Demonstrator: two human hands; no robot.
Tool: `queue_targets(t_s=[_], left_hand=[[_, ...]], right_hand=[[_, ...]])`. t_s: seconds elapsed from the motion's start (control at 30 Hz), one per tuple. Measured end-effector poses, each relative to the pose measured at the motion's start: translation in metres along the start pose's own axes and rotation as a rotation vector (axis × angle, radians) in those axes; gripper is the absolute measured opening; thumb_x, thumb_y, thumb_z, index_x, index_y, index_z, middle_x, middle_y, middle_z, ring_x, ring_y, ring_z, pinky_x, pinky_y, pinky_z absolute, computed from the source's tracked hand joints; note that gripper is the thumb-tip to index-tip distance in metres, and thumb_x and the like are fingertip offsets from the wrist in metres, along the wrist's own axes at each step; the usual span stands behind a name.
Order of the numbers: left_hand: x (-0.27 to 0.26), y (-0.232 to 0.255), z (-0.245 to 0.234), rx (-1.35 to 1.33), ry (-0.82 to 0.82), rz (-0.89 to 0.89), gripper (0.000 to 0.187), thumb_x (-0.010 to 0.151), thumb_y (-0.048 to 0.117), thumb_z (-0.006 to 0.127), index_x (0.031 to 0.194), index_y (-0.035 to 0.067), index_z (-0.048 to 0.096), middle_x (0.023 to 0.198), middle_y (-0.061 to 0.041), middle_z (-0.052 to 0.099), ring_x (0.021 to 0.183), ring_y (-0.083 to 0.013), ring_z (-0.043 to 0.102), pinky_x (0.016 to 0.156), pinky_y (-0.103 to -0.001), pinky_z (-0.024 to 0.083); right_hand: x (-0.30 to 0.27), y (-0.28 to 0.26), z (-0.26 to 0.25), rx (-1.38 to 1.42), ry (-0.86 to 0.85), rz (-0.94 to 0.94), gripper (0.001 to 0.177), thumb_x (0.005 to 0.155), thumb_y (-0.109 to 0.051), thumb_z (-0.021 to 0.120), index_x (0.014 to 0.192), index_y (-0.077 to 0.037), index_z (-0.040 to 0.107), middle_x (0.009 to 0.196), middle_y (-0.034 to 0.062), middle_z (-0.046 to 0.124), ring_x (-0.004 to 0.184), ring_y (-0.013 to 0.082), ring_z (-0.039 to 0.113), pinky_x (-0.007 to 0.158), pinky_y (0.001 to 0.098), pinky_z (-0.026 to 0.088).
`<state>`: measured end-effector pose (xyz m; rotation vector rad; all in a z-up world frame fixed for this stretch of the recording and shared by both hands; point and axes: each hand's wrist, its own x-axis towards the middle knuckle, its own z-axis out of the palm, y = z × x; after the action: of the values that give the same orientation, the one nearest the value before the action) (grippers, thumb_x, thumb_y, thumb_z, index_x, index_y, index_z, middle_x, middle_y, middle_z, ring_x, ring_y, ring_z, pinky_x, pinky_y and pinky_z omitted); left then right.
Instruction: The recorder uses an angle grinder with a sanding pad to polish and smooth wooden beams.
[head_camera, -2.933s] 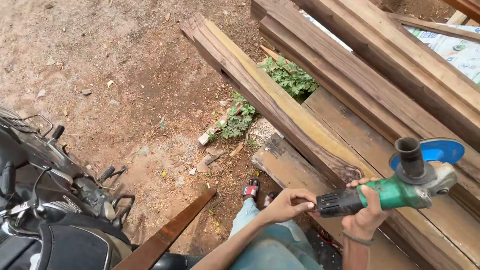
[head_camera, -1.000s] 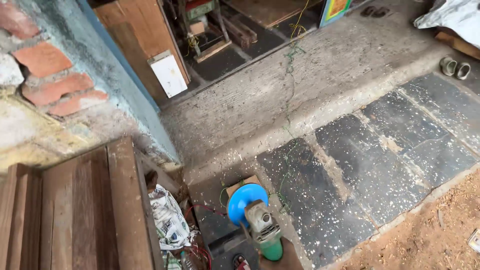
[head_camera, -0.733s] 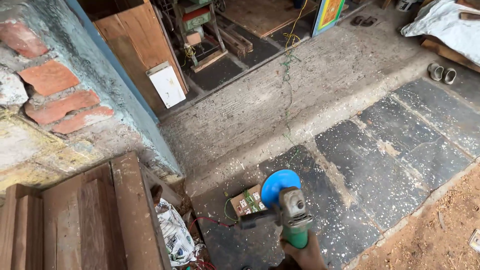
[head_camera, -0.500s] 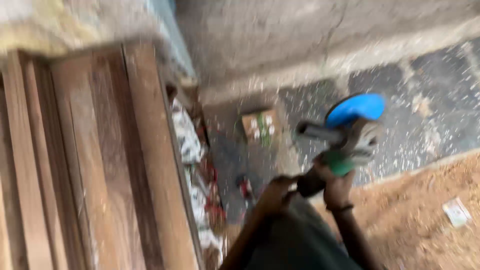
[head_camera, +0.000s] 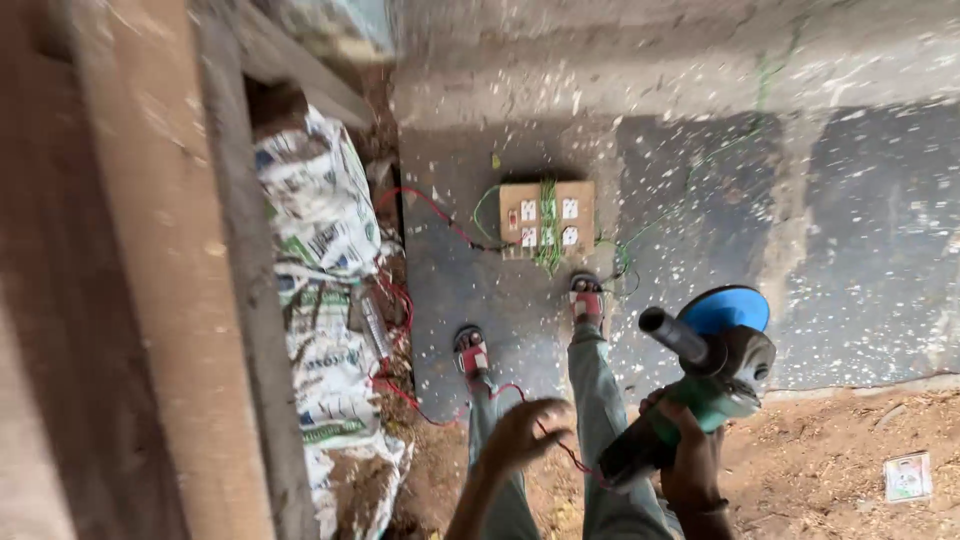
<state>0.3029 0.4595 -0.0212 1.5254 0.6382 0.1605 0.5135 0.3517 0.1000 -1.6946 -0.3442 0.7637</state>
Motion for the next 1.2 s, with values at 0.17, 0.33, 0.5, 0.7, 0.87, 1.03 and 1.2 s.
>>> queue_targets(t_s=[0.17, 0.33, 0.5, 0.7, 0.87, 1.03, 1.2], left_hand=[[0.148, -0.263, -0.032, 0.517, 0.389, -0.170, 0.053, 0.088, 0.025, 0.077, 0.133, 0.005, 0.057, 0.127, -0.020, 0.065, 0.109, -0.0384, 0.065, 0.093, -0.049, 0.052], [0.305, -0.282, -0.088, 0.574, 0.643, -0.187, 0.041, 0.084, 0.013, 0.076, 0.123, 0.010, 0.064, 0.119, -0.015, 0.069, 0.104, -0.0384, 0.067, 0.087, -0.049, 0.056], [0.415, -0.310, -0.106, 0.811, 0.711, -0.211, 0.032, 0.082, 0.017, 0.081, 0.110, 0.017, 0.067, 0.107, -0.004, 0.071, 0.103, -0.0310, 0.067, 0.083, -0.052, 0.051], [0.444, -0.333, -0.105, 1.070, 0.770, 0.018, 0.045, 0.071, 0.023, 0.084, 0.114, 0.018, 0.070, 0.105, -0.011, 0.070, 0.092, -0.0347, 0.069, 0.090, -0.058, 0.046], [0.438, -0.350, -0.102, 0.963, 0.748, -0.104, 0.037, 0.078, 0.024, 0.084, 0.112, 0.020, 0.069, 0.117, -0.010, 0.069, 0.086, -0.0290, 0.075, 0.091, -0.052, 0.048], [0.437, -0.371, -0.088, 0.959, 0.784, -0.069, 0.023, 0.090, 0.027, 0.080, 0.111, 0.022, 0.072, 0.114, -0.002, 0.070, 0.088, -0.0224, 0.074, 0.090, -0.047, 0.050], [0.441, -0.384, -0.080, 0.864, 0.898, -0.030, 0.012, 0.096, 0.028, 0.078, 0.107, 0.025, 0.074, 0.113, 0.007, 0.068, 0.092, -0.0156, 0.074, 0.095, -0.043, 0.052]], right_hand=[[0.134, 0.133, 0.034, 0.406, 0.094, 0.245, 0.014, 0.090, -0.009, 0.064, 0.103, -0.003, 0.061, 0.090, 0.0124, 0.065, 0.082, 0.0271, 0.066, 0.081, 0.0424, 0.054], [0.219, 0.198, 0.055, 0.486, 0.091, 0.439, 0.016, 0.089, -0.011, 0.065, 0.104, -0.004, 0.063, 0.094, 0.0094, 0.067, 0.090, 0.0239, 0.067, 0.091, 0.0406, 0.055], [0.258, 0.240, 0.054, 0.475, 0.048, 0.361, 0.017, 0.090, -0.010, 0.065, 0.106, -0.004, 0.061, 0.097, 0.0092, 0.067, 0.095, 0.0231, 0.066, 0.094, 0.0410, 0.055], [0.279, 0.257, 0.045, 0.293, 0.112, 0.307, 0.017, 0.090, -0.006, 0.063, 0.106, -0.003, 0.060, 0.096, 0.0098, 0.065, 0.091, 0.0238, 0.066, 0.091, 0.0417, 0.057], [0.295, 0.252, 0.041, 0.336, 0.127, 0.291, 0.016, 0.091, -0.005, 0.063, 0.107, -0.001, 0.060, 0.096, 0.0117, 0.065, 0.090, 0.0239, 0.065, 0.089, 0.0411, 0.056], [0.307, 0.248, 0.031, 0.289, 0.145, 0.288, 0.017, 0.091, -0.007, 0.064, 0.107, -0.001, 0.060, 0.096, 0.0112, 0.065, 0.090, 0.0235, 0.065, 0.088, 0.0408, 0.057], [0.313, 0.247, 0.027, 0.290, 0.156, 0.313, 0.019, 0.090, -0.008, 0.066, 0.108, -0.003, 0.061, 0.095, 0.0102, 0.066, 0.089, 0.0230, 0.066, 0.086, 0.0404, 0.057]])
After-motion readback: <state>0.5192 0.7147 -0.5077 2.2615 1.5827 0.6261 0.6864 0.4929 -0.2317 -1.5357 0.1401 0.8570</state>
